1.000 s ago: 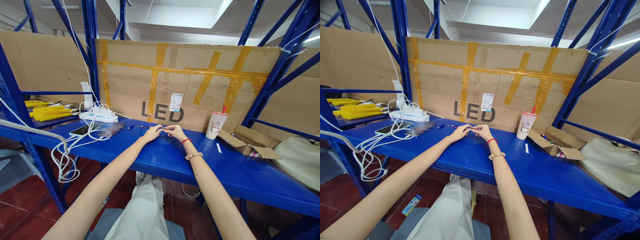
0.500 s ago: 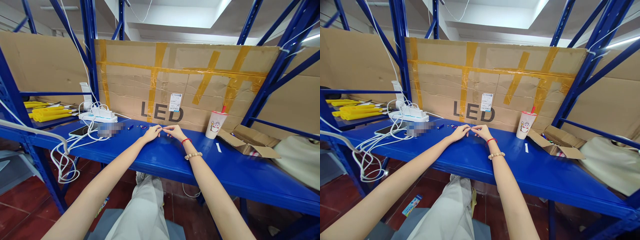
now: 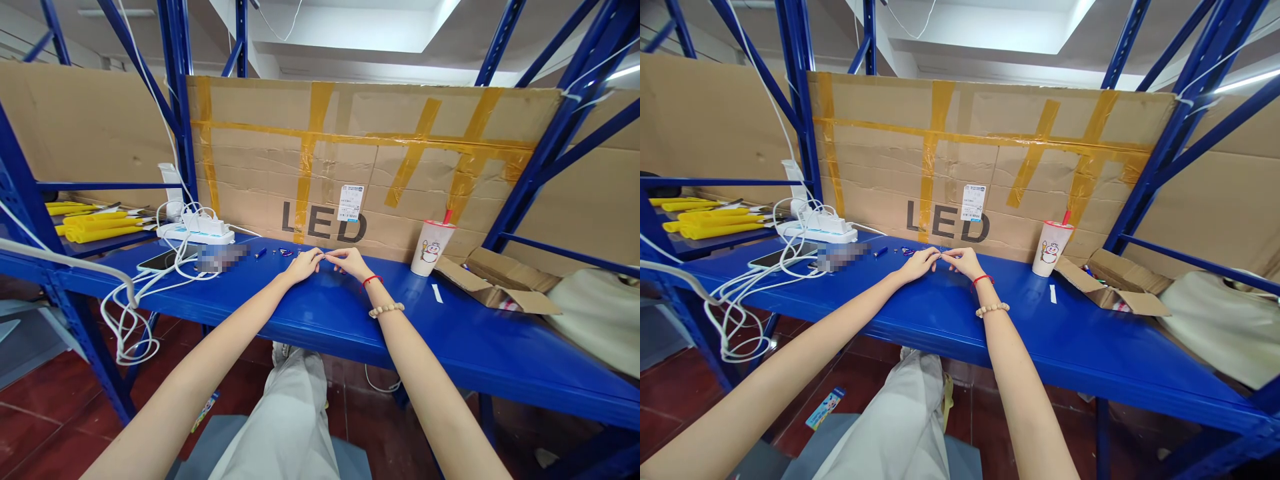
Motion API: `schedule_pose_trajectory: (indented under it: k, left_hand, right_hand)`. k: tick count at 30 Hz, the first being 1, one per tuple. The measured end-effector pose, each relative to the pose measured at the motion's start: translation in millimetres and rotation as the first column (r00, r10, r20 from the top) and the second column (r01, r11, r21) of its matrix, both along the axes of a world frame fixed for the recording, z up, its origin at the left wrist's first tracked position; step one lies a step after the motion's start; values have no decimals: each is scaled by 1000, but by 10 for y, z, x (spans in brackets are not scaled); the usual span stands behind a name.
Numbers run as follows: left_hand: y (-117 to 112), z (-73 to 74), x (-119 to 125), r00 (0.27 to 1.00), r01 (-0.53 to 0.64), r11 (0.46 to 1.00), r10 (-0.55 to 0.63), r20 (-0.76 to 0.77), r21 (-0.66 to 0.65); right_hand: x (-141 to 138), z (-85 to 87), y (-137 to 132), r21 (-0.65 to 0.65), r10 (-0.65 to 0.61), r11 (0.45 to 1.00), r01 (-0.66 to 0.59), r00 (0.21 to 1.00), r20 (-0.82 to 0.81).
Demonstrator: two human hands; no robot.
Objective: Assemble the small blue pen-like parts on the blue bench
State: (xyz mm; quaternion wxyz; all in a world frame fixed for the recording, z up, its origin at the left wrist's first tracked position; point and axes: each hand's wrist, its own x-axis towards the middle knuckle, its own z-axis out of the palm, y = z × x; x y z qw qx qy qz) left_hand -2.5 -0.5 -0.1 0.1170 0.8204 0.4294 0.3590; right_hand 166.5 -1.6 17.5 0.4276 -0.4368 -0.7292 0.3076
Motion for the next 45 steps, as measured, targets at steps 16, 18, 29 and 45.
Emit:
schedule_pose_trajectory:
  k: [16, 18, 29, 45]
  left_hand:
    - [-1, -6, -35, 997, 58, 998, -58, -48, 11]
    - [26, -26, -43, 996, 72, 997, -72, -44, 11]
    - [157, -113, -33, 995, 100, 994, -101, 5, 37]
    - [9, -7, 1, 999, 42, 998, -42, -2, 40]
  right_hand:
    - [14, -9, 1, -30, -6, 1000, 6, 1000, 9]
    - [12, -8, 2, -32, -11, 999, 11, 1000, 5]
    - [-12, 10, -25, -74, -18, 997, 16, 1000, -21]
    - [2, 26, -26, -84, -6, 996, -4, 993, -117]
